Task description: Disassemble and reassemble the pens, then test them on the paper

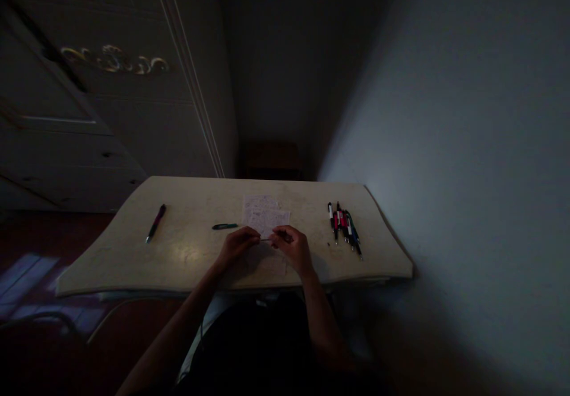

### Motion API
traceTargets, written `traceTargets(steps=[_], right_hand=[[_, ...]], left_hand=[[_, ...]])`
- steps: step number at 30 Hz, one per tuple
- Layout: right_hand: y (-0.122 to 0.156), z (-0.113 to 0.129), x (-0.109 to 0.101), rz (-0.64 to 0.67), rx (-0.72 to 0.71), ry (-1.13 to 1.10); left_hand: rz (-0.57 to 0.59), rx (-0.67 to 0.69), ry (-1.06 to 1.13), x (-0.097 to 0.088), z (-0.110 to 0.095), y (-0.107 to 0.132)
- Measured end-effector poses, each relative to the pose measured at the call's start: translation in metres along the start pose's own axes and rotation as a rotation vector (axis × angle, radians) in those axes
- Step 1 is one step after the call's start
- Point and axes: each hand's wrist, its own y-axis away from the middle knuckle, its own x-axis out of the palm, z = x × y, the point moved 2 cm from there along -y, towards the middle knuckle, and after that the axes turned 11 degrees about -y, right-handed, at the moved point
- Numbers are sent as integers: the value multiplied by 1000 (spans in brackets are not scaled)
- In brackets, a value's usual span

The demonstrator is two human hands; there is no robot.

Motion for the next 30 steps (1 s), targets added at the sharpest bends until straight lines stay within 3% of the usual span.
traceTargets(steps=[13, 23, 30], right_hand=[[-6, -13, 3, -95, 30, -196], [-1, -16, 10, -21, 148, -451], [2, -17, 7, -19, 151, -506]], left_hand=[[-94, -73, 138, -1, 1, -1], [-242, -179, 478, -7, 1, -2], [-263, -142, 166, -4, 6, -1]])
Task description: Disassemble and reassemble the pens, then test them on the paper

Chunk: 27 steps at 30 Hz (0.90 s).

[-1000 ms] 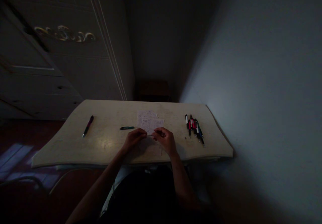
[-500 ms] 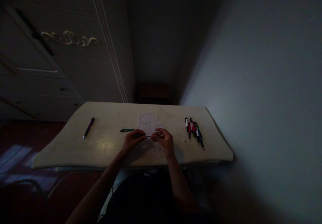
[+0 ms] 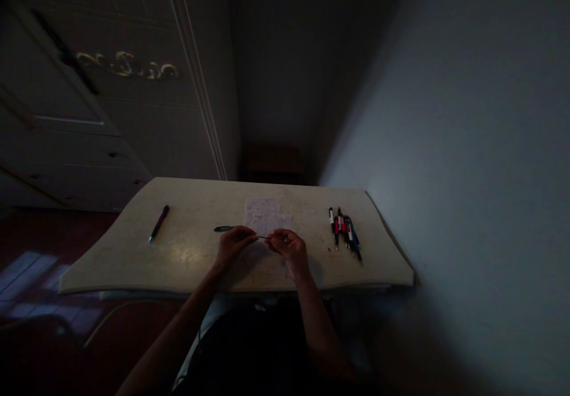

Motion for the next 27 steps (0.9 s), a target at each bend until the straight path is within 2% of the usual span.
traceTargets(steps=[6, 14, 22, 27], right_hand=[[1, -4, -5, -116, -30, 33], [1, -23, 1, -216, -55, -81], [0, -23, -1, -198, -32, -2], [-3, -23, -1, -169, -59, 80]], left_hand=[[32, 48, -89, 2, 0, 4], [-37, 54, -51, -1, -4, 5], [23, -27, 42, 2, -10, 6], [-2, -26, 17, 2, -10, 5]])
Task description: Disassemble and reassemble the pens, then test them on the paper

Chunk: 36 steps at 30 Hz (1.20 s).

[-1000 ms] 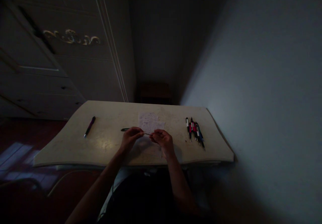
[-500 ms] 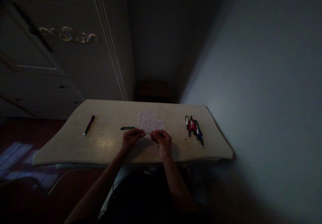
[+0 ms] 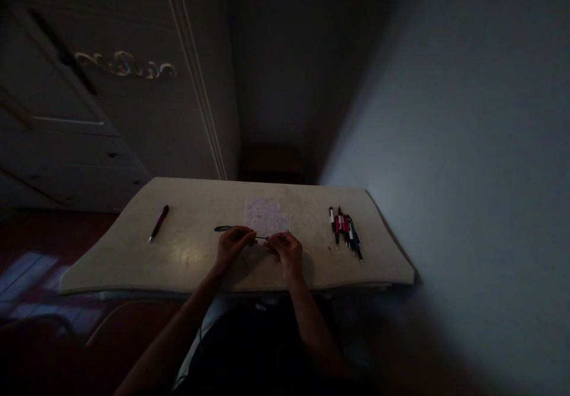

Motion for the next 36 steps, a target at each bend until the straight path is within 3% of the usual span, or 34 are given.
traceTargets(steps=[8, 17, 25, 36], right_hand=[[-7, 4, 1, 69, -12, 111], [-3, 19, 0, 141, -53, 301], [-5, 15, -2, 139, 14, 221], [-9, 1, -7, 96, 84, 104]], left_hand=[[-27, -18, 10, -1, 3, -1], [-52, 8, 4, -2, -8, 0], [-58, -9, 26, 0, -1, -2], [74, 26, 56, 5, 12, -4]])
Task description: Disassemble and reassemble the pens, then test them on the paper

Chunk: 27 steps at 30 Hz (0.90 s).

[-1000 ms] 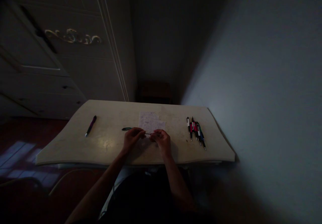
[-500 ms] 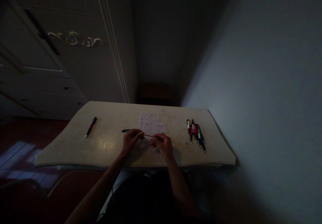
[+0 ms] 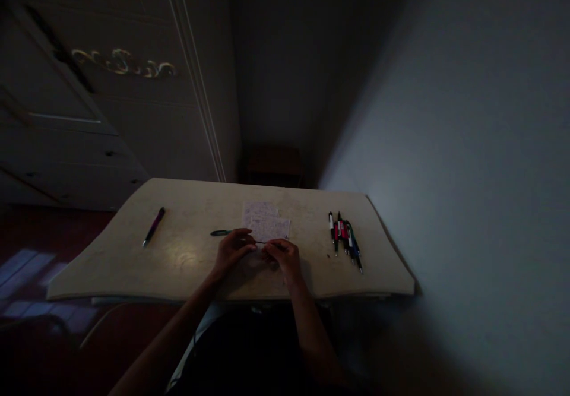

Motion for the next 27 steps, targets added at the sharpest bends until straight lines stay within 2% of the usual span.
traceTargets(steps=[3, 5, 7, 10, 12, 14, 17, 20, 24, 26, 27], right_hand=[[-2, 2, -2, -12, -10, -26], [-2, 5, -4, -19, -26, -31], [-3, 8, -9, -32, -42, -34], [-3, 12, -16, -39, -63, -38], [-3, 14, -20, -32, -69, -44], [-3, 15, -22, -34, -65, -44], [-2, 14, -23, -64, -48, -49], [0, 12, -23, -83, -34, -61], [2, 12, -25, -77, -42, -60], [2, 13, -27, -59, -63, -50], [3, 14, -27, -51, -73, -44]], left_hand=[[8, 65, -51, -2, 1, 1], [-61, 145, -185, -8, -1, 2], [-156, 210, -330, -20, -5, 3], [-278, 249, -560, -48, -6, 0], [-260, 276, -774, -68, -3, -5], [-191, 281, -968, -86, 3, -10], [-119, 227, -1103, -104, 13, -16], [-123, 198, -1046, -106, 13, -19], [-305, 78, -676, -92, -2, -13], [-295, 4, -505, -79, -9, -8], [-243, 5, -457, -71, -13, -6]])
